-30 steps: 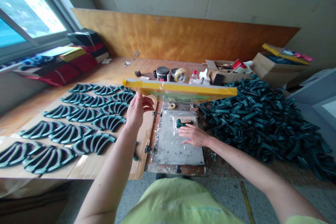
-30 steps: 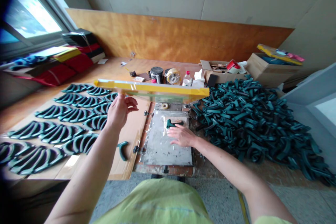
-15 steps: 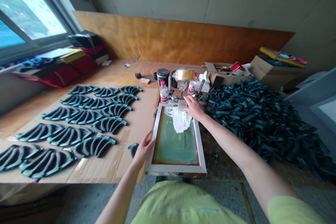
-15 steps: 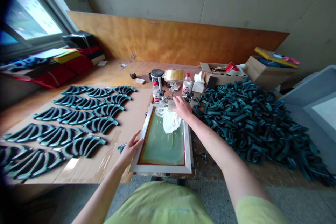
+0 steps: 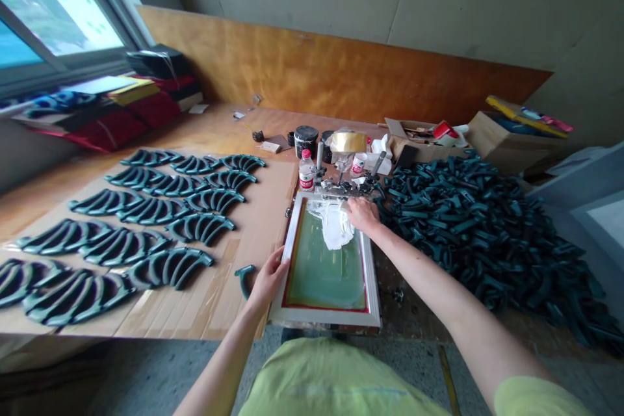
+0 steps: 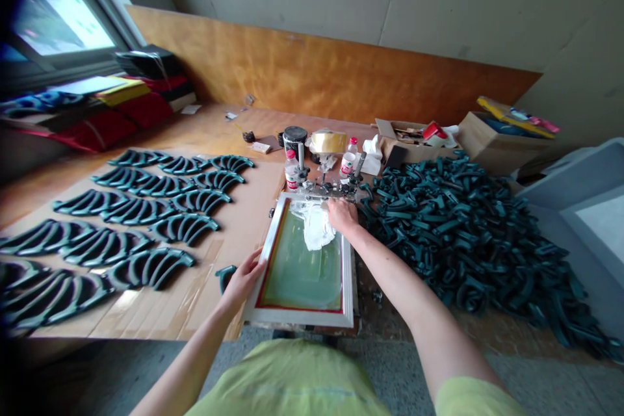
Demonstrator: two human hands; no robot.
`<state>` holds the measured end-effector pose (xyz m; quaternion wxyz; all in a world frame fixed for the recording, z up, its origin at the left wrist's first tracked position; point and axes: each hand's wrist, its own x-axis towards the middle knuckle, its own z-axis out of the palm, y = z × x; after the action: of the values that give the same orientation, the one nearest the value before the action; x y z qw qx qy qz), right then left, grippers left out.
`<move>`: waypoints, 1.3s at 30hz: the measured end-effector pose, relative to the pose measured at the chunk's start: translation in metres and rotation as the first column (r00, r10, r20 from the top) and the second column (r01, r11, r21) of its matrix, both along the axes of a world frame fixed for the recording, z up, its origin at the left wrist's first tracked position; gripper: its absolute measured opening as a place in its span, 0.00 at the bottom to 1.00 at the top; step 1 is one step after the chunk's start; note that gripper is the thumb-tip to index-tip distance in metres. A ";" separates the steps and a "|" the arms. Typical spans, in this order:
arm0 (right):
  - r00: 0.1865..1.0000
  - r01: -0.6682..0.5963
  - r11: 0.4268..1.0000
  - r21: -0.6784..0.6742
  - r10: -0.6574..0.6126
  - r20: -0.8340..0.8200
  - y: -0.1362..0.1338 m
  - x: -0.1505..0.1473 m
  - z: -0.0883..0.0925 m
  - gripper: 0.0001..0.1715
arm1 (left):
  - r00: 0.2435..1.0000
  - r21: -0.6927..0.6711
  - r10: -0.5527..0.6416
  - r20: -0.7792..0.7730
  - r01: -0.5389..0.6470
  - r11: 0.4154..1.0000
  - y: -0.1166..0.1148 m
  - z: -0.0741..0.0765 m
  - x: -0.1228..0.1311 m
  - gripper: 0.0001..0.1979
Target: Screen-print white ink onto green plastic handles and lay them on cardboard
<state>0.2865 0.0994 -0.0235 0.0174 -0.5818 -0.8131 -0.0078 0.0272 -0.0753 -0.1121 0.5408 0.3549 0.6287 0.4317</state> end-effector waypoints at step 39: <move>0.915 0.118 0.959 0.258 -0.004 -0.403 0.034 0.052 0.038 0.22 | 0.995 0.171 0.058 0.082 -0.071 0.983 0.027 0.129 -0.003 0.36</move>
<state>0.3385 0.1337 0.0149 0.2635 -0.5883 -0.7645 -0.0034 0.0242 -0.0478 0.0173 0.5171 0.3633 0.5789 0.5153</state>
